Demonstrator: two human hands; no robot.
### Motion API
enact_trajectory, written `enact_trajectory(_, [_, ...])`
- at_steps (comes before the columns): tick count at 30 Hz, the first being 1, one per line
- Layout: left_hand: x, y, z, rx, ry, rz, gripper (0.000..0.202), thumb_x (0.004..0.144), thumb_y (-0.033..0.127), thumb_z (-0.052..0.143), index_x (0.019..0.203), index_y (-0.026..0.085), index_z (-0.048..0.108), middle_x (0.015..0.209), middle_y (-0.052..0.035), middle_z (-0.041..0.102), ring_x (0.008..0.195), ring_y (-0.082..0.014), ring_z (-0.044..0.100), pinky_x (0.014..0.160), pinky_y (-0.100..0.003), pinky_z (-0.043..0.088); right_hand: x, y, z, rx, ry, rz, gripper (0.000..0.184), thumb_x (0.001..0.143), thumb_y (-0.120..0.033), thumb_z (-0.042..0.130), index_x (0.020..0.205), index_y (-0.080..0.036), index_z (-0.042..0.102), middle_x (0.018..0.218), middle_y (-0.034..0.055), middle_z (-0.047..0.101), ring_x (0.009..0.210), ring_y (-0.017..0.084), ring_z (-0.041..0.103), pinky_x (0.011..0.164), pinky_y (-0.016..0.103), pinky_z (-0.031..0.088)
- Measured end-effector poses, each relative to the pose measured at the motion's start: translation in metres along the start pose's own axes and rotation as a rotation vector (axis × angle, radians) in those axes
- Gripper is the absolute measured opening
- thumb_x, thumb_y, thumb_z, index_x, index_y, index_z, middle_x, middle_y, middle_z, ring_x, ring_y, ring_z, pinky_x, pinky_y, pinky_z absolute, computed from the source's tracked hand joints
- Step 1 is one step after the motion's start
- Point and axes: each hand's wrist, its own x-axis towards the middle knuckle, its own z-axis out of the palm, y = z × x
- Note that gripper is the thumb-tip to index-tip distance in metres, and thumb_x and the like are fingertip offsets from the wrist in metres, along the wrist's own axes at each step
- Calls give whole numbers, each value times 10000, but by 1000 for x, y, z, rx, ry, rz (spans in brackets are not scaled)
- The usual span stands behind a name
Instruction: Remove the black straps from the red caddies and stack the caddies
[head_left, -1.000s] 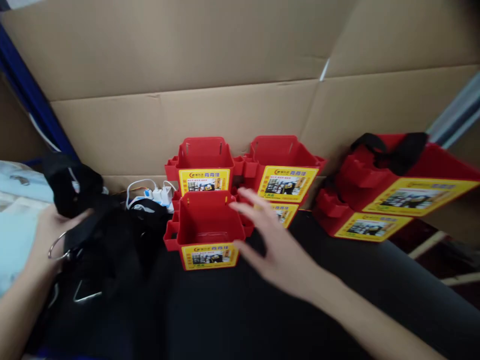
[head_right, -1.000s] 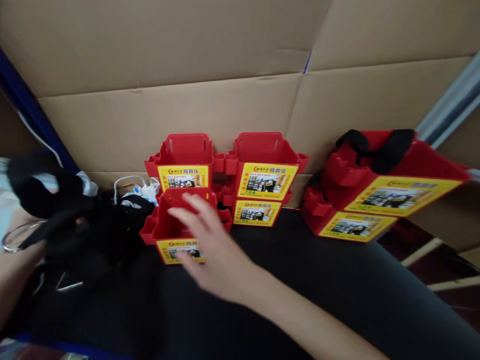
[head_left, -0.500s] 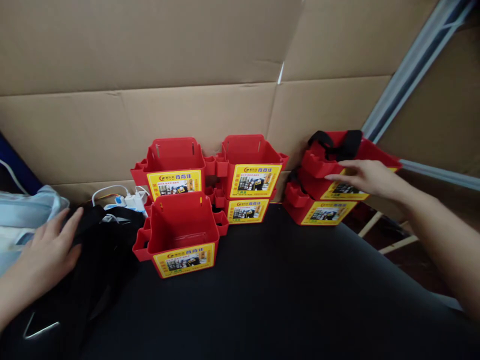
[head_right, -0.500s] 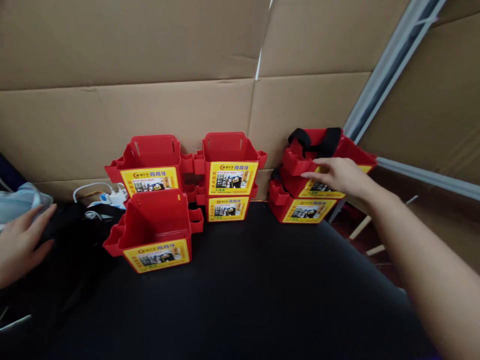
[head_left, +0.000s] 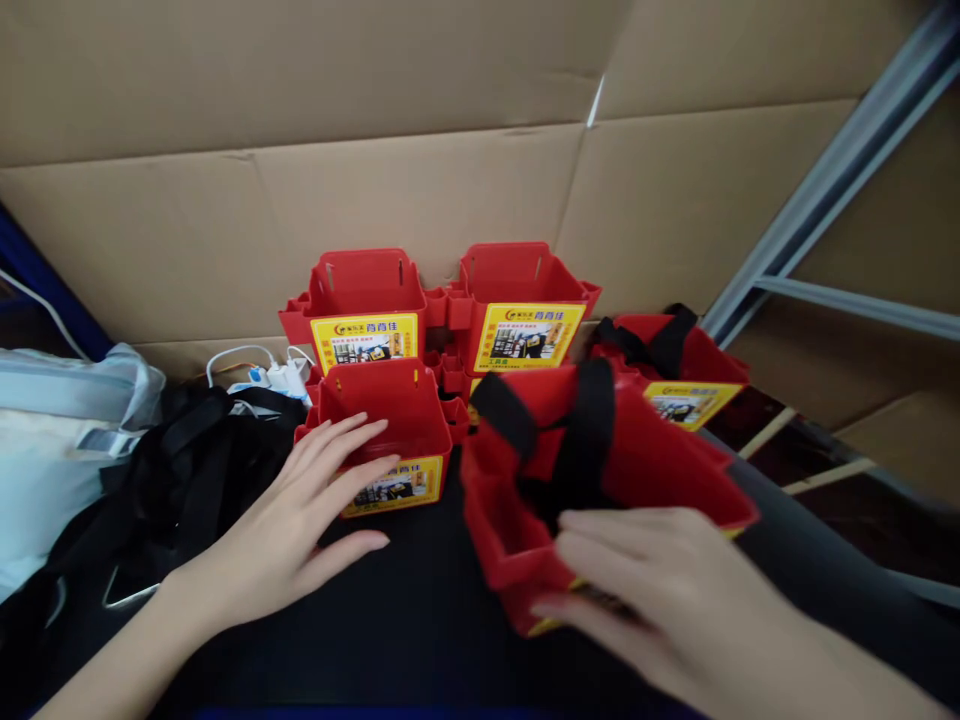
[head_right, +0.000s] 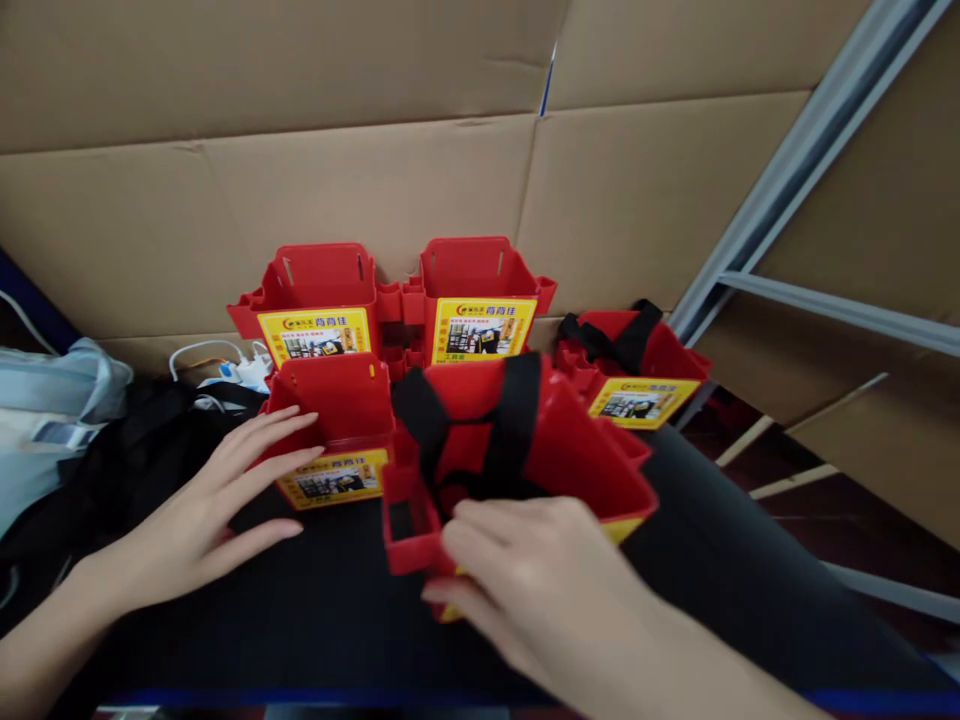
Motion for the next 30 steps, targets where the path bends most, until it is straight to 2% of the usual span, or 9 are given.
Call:
enact_trajectory(4, [19,23,-12,-113,3,96,516,846,364,505,1328,241,368,1447,-71,286,1340,-272,220,1084,-483,244,12,-29,54,-21,-126,-90,201,835,-304,555,676,-180,553,660,4,598,529,106,524,462,239,322])
enact_trajectory(7, [32,30,-9,-178,-50,190,415,845,388,502,1223,219,493,1372,-76,414,1295,-248,321,1090,-467,242,16,-34,74,-29,-127,-90,112,814,-257,586,755,-162,594,708,23,619,615,139,573,539,250,396])
enact_trajectory(12, [41,21,3,-219,-176,260,206,883,278,450,923,220,643,1127,-28,618,1203,-200,451,1106,-453,207,29,-16,39,228,-238,36,197,876,-254,481,1019,-199,605,986,38,646,902,149,609,795,251,461])
enact_trajectory(15, [41,12,5,-255,-180,272,183,867,249,476,868,222,656,1106,-25,625,1208,-196,448,1116,-456,181,39,8,22,148,-398,148,297,833,-258,525,1116,-190,586,1028,76,648,892,199,631,746,287,482])
enact_trajectory(17, [41,9,4,-283,-186,282,164,853,250,499,844,220,660,1088,-27,631,1207,-194,452,1119,-454,174,42,20,32,80,-537,113,449,700,-197,658,1143,-207,588,974,85,664,812,230,648,640,290,485])
enact_trajectory(19, [41,8,2,-299,-197,290,152,843,248,514,823,219,661,1076,-28,636,1206,-194,455,1120,-453,174,44,26,56,36,-591,49,532,592,-39,671,1085,-236,629,886,69,680,711,229,645,556,282,459])
enact_trajectory(23, [41,8,1,-297,-194,281,143,841,242,517,822,218,656,1069,-18,638,1200,-185,460,1124,-442,176,45,21,92,-16,-568,21,350,588,91,517,643,-214,679,567,-6,620,475,154,546,497,270,402])
enact_trajectory(27, [39,8,3,-300,-207,265,135,849,261,509,872,221,636,1103,-8,620,1204,-178,453,1132,-442,146,56,18,61,88,-580,-72,232,648,0,555,661,-204,665,524,-33,578,459,112,502,476,224,366])
enact_trajectory(30, [44,12,1,-360,-89,145,310,797,357,581,1074,218,565,1232,-56,541,1207,-213,443,1105,-457,221,70,22,17,303,-393,-72,151,773,-125,514,824,-183,644,689,-12,623,598,112,550,577,219,412])
